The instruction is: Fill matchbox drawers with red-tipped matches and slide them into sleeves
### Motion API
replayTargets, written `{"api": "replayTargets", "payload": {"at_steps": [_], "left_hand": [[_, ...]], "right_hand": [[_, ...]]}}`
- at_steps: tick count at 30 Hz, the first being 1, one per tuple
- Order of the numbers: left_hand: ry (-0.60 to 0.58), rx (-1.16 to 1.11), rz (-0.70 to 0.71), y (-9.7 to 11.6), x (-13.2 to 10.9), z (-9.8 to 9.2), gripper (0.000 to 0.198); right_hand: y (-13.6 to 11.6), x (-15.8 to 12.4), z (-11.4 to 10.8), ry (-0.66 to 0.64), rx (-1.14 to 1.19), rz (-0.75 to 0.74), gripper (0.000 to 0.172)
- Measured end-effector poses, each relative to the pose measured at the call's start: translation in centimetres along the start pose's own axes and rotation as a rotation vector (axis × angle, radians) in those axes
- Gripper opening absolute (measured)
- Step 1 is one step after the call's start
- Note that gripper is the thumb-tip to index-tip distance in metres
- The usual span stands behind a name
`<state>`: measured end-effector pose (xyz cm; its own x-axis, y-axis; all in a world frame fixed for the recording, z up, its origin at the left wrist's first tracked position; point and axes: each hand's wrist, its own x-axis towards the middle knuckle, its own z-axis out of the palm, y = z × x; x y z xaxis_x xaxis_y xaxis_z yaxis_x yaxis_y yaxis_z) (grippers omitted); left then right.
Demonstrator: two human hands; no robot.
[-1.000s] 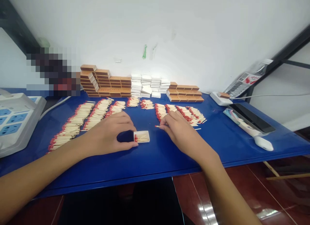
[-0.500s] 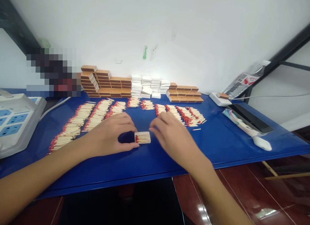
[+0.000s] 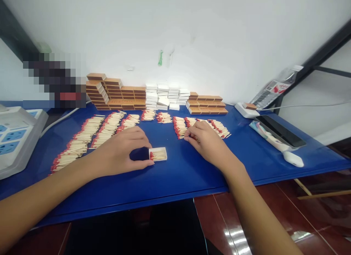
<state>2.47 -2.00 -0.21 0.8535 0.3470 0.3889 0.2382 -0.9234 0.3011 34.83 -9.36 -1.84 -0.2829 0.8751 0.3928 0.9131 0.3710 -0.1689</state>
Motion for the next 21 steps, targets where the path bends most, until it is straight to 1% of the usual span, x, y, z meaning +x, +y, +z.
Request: {"api": "replayTargets", "payload": {"at_steps": [12,17,21], "left_hand": [[-0.001,-0.004,0.002,0.26,0.01,-0.13,0.028],[-0.008,-0.017,-0.015,0.28,0.01,-0.13,0.027],[-0.010,-0.018,-0.015,0.24,0.04,-0.08,0.028]], "right_hand": [[-0.61,0.27,-0.48,-0.074,0.101,0.042,0.021],[-0.74,0.12,-0.56,-0.098,0.102,0.043,0.024],[-0.66,-0.06,-0.53,-0.074,0.073,0.018,0.021]]}}
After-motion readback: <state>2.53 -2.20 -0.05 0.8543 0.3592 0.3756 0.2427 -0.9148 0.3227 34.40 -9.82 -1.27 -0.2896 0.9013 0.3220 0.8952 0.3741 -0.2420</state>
